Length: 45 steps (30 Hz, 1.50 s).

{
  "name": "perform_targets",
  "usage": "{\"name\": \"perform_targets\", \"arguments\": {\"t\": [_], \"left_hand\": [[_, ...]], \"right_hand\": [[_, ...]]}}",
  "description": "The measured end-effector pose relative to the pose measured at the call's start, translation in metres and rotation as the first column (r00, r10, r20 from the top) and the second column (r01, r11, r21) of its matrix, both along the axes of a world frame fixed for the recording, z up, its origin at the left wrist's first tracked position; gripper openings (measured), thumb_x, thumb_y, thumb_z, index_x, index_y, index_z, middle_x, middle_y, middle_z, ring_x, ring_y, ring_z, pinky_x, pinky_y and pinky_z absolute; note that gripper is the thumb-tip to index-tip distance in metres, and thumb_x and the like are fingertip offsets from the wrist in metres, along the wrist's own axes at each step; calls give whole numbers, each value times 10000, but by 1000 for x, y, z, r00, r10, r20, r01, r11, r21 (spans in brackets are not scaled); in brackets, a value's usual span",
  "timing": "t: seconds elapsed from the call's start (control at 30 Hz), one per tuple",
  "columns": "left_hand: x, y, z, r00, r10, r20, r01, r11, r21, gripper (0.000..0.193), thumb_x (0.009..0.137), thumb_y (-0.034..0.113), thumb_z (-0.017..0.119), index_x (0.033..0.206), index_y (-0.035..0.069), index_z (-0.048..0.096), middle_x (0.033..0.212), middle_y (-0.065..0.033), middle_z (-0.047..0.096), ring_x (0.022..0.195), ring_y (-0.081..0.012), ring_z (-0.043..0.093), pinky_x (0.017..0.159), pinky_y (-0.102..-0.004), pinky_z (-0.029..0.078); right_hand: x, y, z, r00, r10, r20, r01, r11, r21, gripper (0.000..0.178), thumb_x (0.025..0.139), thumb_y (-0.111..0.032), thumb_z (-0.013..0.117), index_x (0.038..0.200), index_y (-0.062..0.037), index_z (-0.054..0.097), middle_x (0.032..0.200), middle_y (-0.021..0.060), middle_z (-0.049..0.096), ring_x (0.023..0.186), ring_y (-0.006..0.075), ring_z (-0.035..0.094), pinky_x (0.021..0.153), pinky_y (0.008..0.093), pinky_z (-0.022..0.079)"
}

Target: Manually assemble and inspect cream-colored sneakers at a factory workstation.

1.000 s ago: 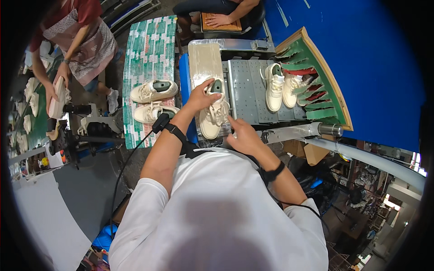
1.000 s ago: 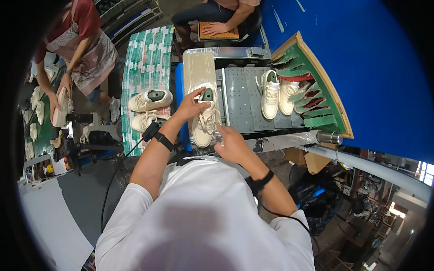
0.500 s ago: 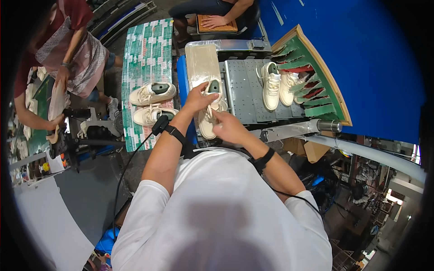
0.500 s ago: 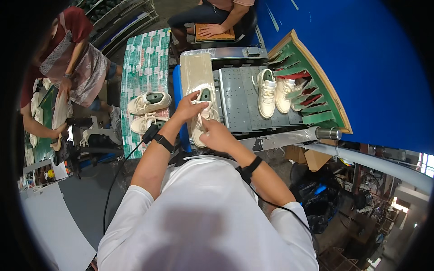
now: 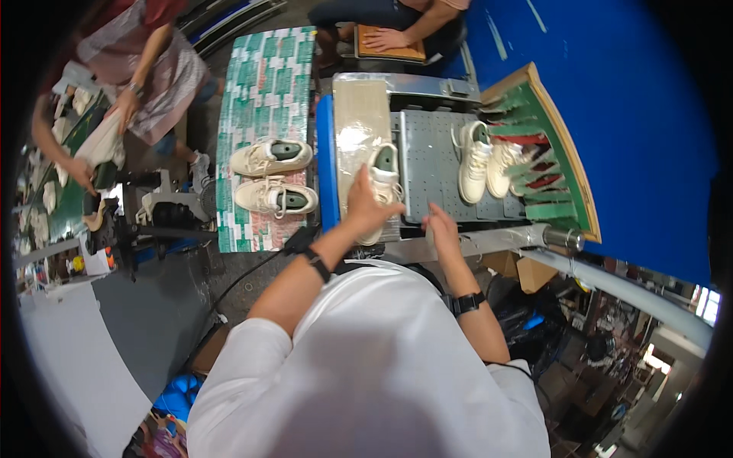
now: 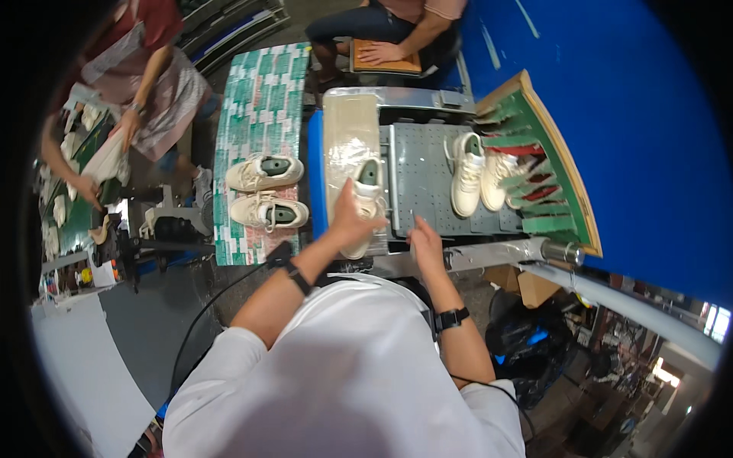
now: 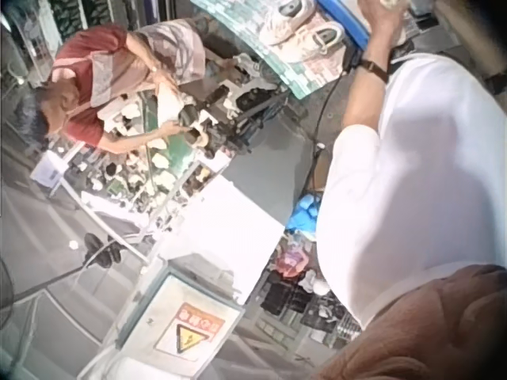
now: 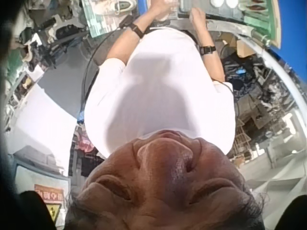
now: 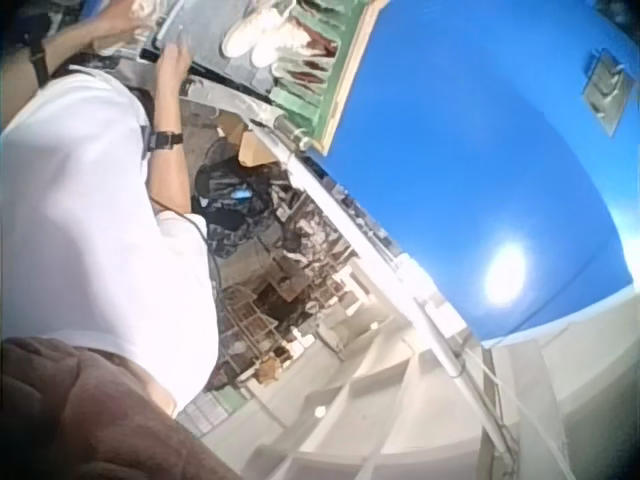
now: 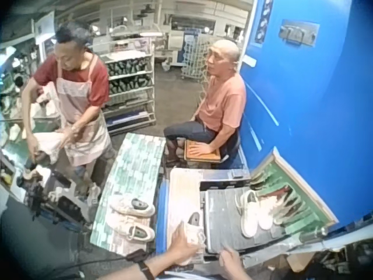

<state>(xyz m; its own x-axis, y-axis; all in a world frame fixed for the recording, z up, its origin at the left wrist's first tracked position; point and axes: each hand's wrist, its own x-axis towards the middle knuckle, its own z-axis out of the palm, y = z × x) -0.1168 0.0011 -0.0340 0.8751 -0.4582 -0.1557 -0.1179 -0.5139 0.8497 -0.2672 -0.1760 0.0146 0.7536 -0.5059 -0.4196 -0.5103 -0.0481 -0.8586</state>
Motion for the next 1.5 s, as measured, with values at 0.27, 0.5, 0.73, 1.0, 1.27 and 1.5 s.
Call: {"name": "perform_targets", "arguments": {"t": [0.27, 0.5, 0.73, 1.0, 1.27, 1.5], "left_hand": [[47, -6, 5, 954, 184, -237, -218, 968, -127, 962, 714, 203, 922, 1500, 0, 405, 1319, -239, 601, 1207, -373, 621, 1031, -483, 506], [207, 34, 73, 973, -92, -211, -10, 898, -439, 805, 700, -13, 863, 1426, 95, 531, 1294, -89, 674, 1165, -221, 675, 1039, -365, 546], [336, 135, -1, 865, -484, 132, 400, 824, 401, 715, 667, 0, 809, 1365, 112, 697, 1310, -165, 735, 1226, -324, 689, 1087, -394, 515], [277, 62, -6, 940, -95, 328, -130, 789, 601, 682, 773, 42, 739, 1436, 45, 579, 1272, -261, 677, 1161, -459, 655, 1020, -511, 523], [51, -185, -44, 980, -189, -55, 191, 981, 34, 1005, 840, 360, 869, 1609, -39, 360, 1552, -260, 529, 1362, -381, 580, 1139, -446, 463], [-19, -354, -53, 955, 28, -295, -71, 988, -134, 1062, 674, 381, 970, 1485, -48, 435, 1408, -271, 620, 1312, -424, 606, 1103, -473, 502]], "right_hand": [[-42, -6, -14, 984, -38, -174, 77, 972, 222, 621, 964, -204, 594, 1510, 84, 538, 1134, 115, 739, 1006, 168, 672, 941, 291, 509], [-55, -8, -11, 965, 12, -261, 33, 985, 169, 599, 986, -213, 573, 1529, 37, 542, 1116, 93, 734, 1005, 181, 685, 938, 308, 524], [-60, -15, -8, 954, 61, -294, -38, 996, 82, 599, 971, -194, 578, 1527, 26, 549, 1137, 115, 741, 987, 179, 694, 926, 310, 529], [-79, -22, -32, 912, 125, -390, -119, 992, 39, 635, 926, -303, 625, 1456, 45, 594, 1422, 284, 652, 1352, 374, 627, 1141, 394, 468], [-97, -42, -15, 949, 171, -266, -154, 984, 86, 594, 924, -264, 658, 1422, 57, 613, 1346, 281, 690, 1259, 381, 676, 1070, 393, 509], [-168, -91, -2, 955, 102, -278, -85, 994, 72, 380, 962, -206, 642, 1282, -2, 625, 948, 174, 685, 875, 296, 646, 831, 406, 509]]}}
